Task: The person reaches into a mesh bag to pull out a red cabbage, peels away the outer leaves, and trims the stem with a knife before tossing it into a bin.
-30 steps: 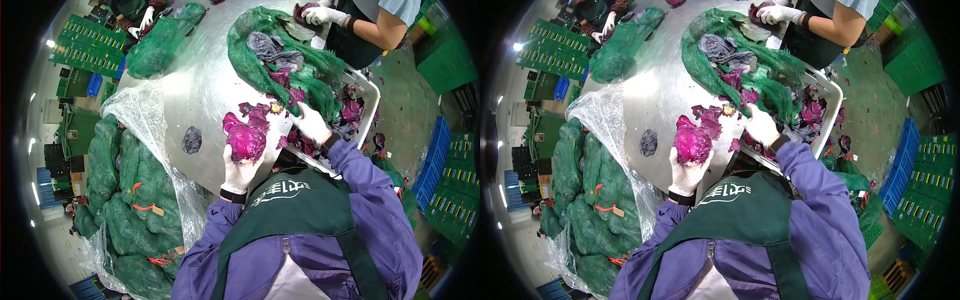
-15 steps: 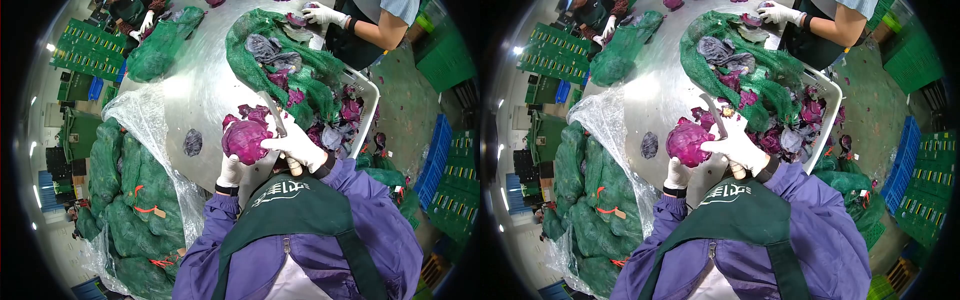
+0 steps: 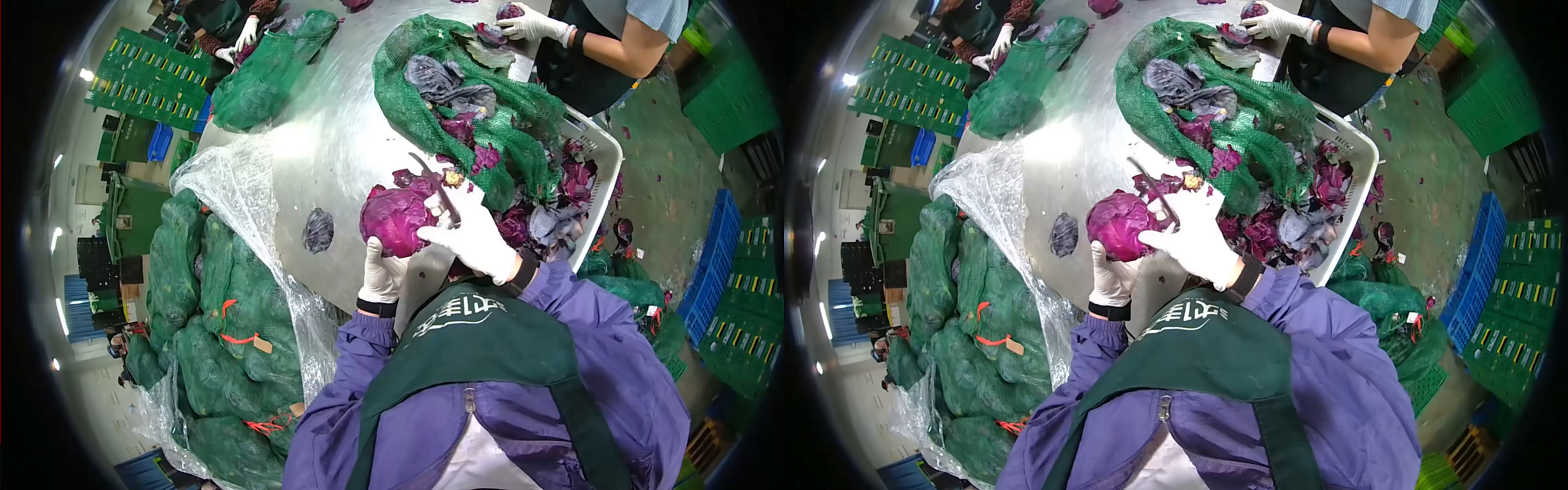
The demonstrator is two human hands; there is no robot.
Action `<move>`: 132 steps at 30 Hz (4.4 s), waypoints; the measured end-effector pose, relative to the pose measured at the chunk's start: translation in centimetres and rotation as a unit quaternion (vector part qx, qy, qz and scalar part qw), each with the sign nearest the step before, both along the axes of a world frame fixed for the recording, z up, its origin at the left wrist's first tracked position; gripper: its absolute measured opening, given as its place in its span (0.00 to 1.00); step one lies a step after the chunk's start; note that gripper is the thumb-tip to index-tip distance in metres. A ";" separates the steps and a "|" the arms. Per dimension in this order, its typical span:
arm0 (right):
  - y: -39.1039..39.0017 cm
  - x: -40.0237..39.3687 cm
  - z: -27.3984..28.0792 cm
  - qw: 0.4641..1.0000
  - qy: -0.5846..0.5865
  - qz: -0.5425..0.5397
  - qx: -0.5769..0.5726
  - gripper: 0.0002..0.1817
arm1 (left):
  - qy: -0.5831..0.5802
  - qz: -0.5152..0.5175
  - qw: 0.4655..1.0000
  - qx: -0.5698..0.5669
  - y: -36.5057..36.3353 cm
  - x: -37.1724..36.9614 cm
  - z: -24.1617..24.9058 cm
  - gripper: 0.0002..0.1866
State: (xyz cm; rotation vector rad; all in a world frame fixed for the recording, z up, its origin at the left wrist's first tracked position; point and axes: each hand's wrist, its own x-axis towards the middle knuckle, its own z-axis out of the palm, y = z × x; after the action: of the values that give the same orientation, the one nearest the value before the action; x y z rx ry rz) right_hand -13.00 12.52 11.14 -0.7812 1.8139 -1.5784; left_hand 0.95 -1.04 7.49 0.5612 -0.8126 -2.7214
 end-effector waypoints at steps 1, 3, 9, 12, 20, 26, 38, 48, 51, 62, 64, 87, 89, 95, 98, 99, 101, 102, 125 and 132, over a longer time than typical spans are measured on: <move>0.0 0.0 -0.6 1.000 -0.003 -0.009 0.016 0.23 | 0.000 0.000 1.000 -0.001 -0.1 0.1 -0.3 0.58; -0.1 -0.4 -1.0 0.998 -0.062 0.014 0.021 0.23 | -0.012 0.020 1.000 -0.017 -0.2 0.2 -0.8 0.57; 0.5 -1.3 -1.2 0.984 -0.171 0.047 -0.007 0.23 | 0.005 0.033 0.999 -0.020 0.5 -0.1 -1.1 0.56; 0.1 -0.5 -2.5 0.994 -0.102 0.023 -0.021 0.23 | -0.006 0.045 0.999 0.001 0.6 0.0 -1.9 0.56; 0.6 -0.9 -2.6 0.991 -0.127 0.041 -0.011 0.19 | -0.015 0.040 0.999 0.015 0.6 0.1 -2.1 0.55; 2.5 1.6 1.1 0.997 -0.016 0.059 -0.046 0.13 | -0.016 0.102 0.992 0.078 0.1 -0.3 -1.9 0.50; -0.2 -1.7 1.3 0.994 -0.037 0.063 -0.078 0.29 | 0.053 -0.004 0.998 0.032 -1.6 0.7 0.5 0.49; -0.6 -1.4 0.0 0.949 0.315 0.029 0.013 0.13 | -0.045 0.017 0.998 0.051 -0.7 -0.1 -0.3 0.40; -0.5 -2.6 -0.2 0.957 0.288 -0.003 -0.013 0.08 | -0.037 0.009 0.997 0.063 -0.7 -0.1 -0.2 0.39; 3.2 -7.5 -4.8 0.980 0.130 -0.143 0.038 0.12 | 0.091 -0.075 0.948 0.296 -1.5 4.9 -4.8 0.45; 3.5 -5.5 -1.9 0.997 0.017 -0.031 0.072 0.14 | 0.060 -0.096 0.964 0.241 0.2 4.2 -4.0 0.43; 3.6 0.5 2.0 0.994 0.070 0.079 0.001 0.21 | -0.093 -0.054 0.559 -0.822 2.1 0.6 0.5 0.28; 3.4 0.2 1.8 0.996 0.035 0.077 -0.013 0.20 | -0.130 -0.054 0.500 -0.855 2.4 0.8 0.5 0.32; 2.9 -1.7 1.3 0.984 0.145 0.100 -0.024 0.03 | -0.088 -0.096 0.502 -0.855 1.7 2.3 -3.4 0.33; 2.9 -4.6 -0.4 0.993 0.094 -0.067 0.011 0.05 | -0.148 -0.237 0.772 -0.572 2.3 2.8 -3.8 0.32; 2.9 -5.3 -1.3 0.993 0.045 -0.103 0.018 0.07 | -0.143 -0.234 0.789 -0.550 2.1 3.0 -4.0 0.32; 2.8 -4.4 0.8 0.994 0.066 -0.082 -0.020 0.12 | -0.114 -0.224 0.872 -0.421 1.9 2.8 -4.4 0.31; 2.7 -3.6 0.8 0.996 0.067 -0.025 -0.049 0.13 | -0.081 -0.212 0.933 -0.280 1.8 2.7 -4.5 0.31; 2.2 -2.1 -2.1 0.959 0.135 0.228 -0.104 0.11 | -0.224 -0.092 0.694 -0.678 2.4 5.5 -6.5 0.43; 2.1 -1.8 -4.6 0.977 -0.038 0.185 -0.100 0.15 | -0.240 -0.200 0.711 -0.630 -0.2 5.0 -10.5 0.46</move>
State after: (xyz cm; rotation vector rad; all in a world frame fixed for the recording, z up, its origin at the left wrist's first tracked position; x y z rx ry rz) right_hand -14.80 14.59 6.52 -1.0675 1.3724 -1.5286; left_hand 5.97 -1.20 -2.98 0.7352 -2.7628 -1.5063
